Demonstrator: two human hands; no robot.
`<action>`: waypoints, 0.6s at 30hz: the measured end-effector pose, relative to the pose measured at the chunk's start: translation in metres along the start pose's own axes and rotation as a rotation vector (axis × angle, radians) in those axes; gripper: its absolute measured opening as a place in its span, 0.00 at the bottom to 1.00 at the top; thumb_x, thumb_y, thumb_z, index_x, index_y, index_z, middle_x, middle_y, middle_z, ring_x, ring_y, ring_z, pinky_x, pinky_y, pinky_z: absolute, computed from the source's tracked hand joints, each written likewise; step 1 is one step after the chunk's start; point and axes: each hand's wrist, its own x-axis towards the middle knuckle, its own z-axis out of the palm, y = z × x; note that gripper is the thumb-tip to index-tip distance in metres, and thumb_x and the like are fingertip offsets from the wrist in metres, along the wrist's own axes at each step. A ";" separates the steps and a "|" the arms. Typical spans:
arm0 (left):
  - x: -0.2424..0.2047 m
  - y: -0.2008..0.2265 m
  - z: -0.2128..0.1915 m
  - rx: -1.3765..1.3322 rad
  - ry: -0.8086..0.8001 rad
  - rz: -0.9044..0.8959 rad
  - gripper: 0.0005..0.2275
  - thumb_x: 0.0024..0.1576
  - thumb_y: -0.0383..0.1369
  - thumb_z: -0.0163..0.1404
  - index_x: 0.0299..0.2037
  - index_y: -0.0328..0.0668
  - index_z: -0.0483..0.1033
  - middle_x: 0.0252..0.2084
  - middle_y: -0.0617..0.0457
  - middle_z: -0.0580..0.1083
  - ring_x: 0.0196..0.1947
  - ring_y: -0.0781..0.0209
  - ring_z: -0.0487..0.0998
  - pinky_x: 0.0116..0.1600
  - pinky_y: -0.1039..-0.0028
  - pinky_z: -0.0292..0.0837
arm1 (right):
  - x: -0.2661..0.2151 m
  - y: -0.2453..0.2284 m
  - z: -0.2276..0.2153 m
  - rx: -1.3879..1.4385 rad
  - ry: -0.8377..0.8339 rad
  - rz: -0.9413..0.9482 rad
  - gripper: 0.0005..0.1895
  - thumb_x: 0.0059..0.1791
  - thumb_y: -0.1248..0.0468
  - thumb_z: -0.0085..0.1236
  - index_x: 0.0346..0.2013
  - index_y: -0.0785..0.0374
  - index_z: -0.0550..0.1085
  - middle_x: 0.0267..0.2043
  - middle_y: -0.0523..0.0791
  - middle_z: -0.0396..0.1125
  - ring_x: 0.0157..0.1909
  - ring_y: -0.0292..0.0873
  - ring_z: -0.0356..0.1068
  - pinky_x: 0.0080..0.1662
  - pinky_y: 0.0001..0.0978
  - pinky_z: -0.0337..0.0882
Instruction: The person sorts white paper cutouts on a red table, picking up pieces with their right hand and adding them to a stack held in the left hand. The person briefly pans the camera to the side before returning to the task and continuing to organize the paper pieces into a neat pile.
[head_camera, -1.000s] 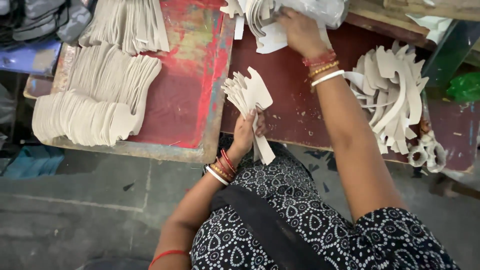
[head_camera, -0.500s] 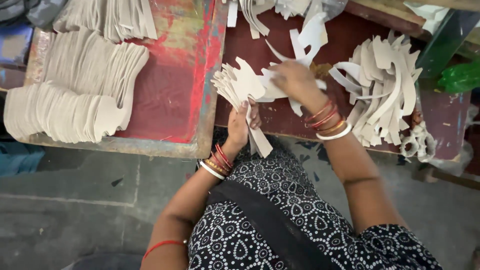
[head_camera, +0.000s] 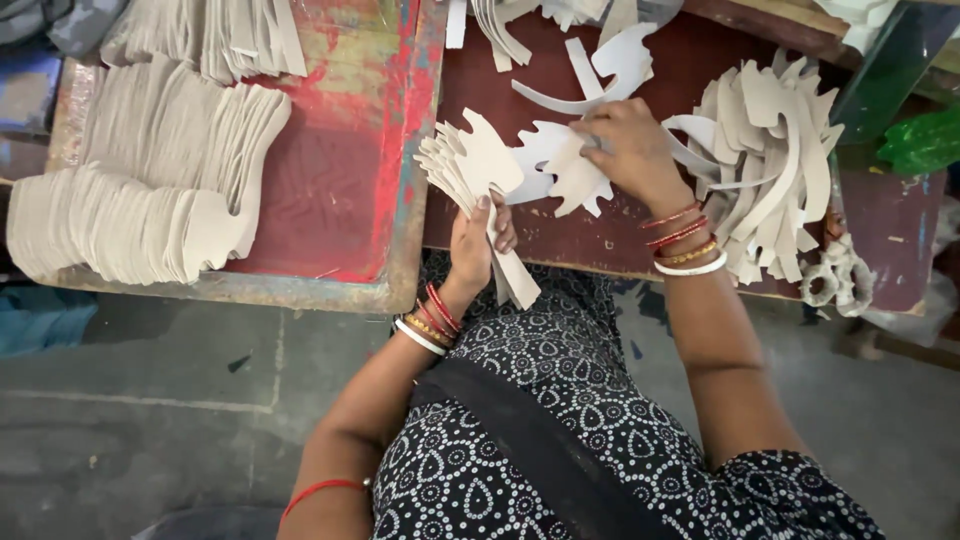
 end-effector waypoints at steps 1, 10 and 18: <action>0.000 0.001 0.001 0.016 0.007 -0.009 0.11 0.71 0.40 0.39 0.47 0.39 0.64 0.30 0.55 0.61 0.23 0.68 0.60 0.29 0.76 0.59 | 0.002 0.000 0.002 -0.019 -0.065 0.078 0.19 0.47 0.66 0.62 0.53 0.53 0.80 0.55 0.44 0.71 0.53 0.51 0.64 0.56 0.40 0.68; -0.001 0.000 0.001 0.016 0.007 -0.021 0.11 0.71 0.40 0.39 0.47 0.39 0.64 0.30 0.55 0.61 0.23 0.68 0.60 0.29 0.76 0.60 | 0.013 -0.006 -0.015 -0.129 -0.177 -0.070 0.16 0.43 0.62 0.68 0.46 0.52 0.82 0.52 0.43 0.71 0.53 0.48 0.65 0.56 0.41 0.69; -0.001 0.000 -0.001 -0.001 -0.014 -0.017 0.11 0.71 0.40 0.38 0.48 0.39 0.64 0.30 0.55 0.61 0.23 0.68 0.60 0.29 0.76 0.59 | 0.010 -0.020 -0.065 0.282 0.098 0.104 0.08 0.52 0.60 0.69 0.43 0.57 0.81 0.39 0.43 0.74 0.39 0.42 0.69 0.40 0.34 0.70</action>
